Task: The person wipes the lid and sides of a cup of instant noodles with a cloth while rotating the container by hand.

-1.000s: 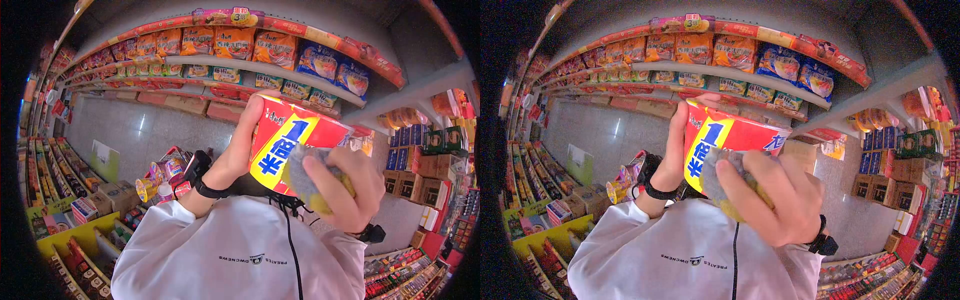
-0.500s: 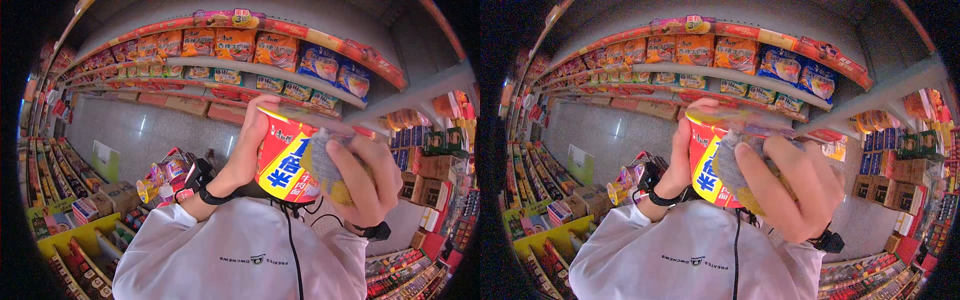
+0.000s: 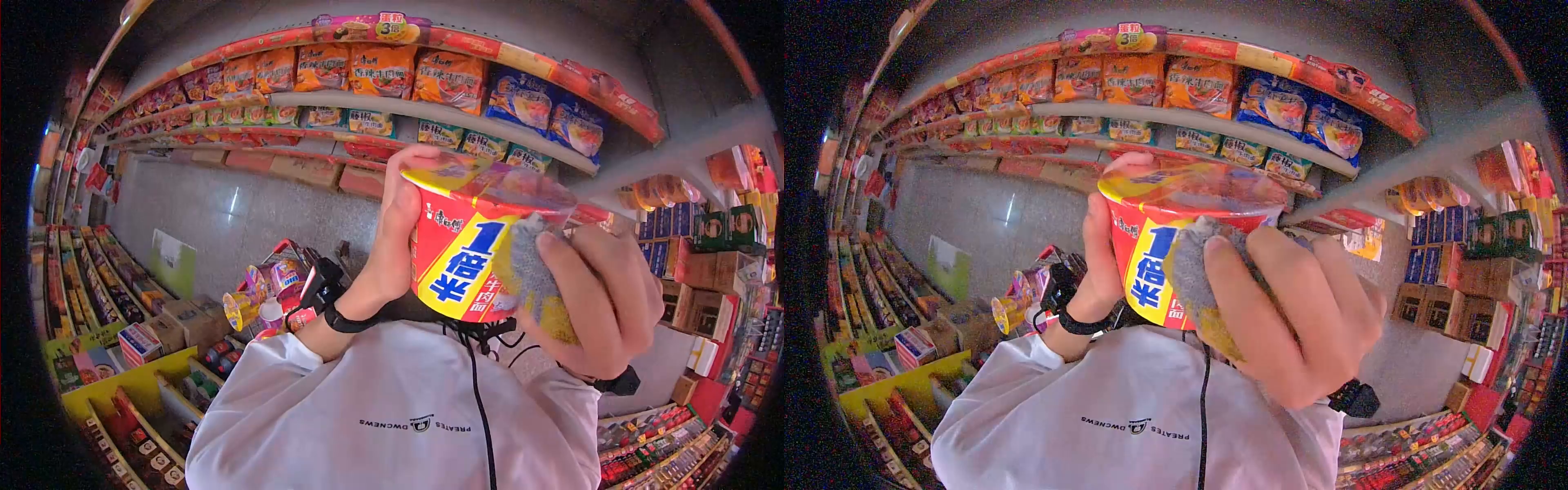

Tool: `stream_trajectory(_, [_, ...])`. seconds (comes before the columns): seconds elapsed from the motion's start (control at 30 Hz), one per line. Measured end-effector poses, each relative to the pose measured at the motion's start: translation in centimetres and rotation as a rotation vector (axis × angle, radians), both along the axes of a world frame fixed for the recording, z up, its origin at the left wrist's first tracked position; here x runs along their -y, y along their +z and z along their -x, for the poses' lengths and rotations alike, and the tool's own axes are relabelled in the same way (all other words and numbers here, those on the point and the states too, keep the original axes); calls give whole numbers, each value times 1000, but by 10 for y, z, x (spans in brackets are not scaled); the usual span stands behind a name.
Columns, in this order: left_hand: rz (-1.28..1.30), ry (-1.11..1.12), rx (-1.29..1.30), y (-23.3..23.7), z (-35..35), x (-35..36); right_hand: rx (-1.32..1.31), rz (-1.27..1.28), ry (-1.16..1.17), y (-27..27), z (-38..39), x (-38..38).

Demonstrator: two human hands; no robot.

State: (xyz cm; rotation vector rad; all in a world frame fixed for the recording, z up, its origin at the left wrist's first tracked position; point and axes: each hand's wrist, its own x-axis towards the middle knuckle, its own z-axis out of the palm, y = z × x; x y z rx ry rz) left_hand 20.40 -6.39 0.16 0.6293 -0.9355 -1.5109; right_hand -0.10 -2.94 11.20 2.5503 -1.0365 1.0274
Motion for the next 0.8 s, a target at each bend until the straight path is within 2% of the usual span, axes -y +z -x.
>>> stream_trajectory(0.1, [32, -23, 21, 2, 4, -2, -5, 67, 20, 1, -1, 2])
stream_trajectory(0.17, [43, -36, 32, 5, 6, -5, 88, 226, 24, -5, -8, 6])
stream_trajectory(0.3, [107, -14, 60, 6, 10, -7, 70, 180, 13, -3, -13, 4])
stream_trajectory(0.37, [151, 40, 52, 4, 11, -5, 53, 245, 13, -8, -11, 5])
stream_trajectory(0.7, [124, -27, -17, 4, 9, -3, 110, 209, -21, -10, 1, -1])
stream_trajectory(0.8, [121, -48, -2, 7, 2, -2, 160, 103, -66, -9, 9, -5])
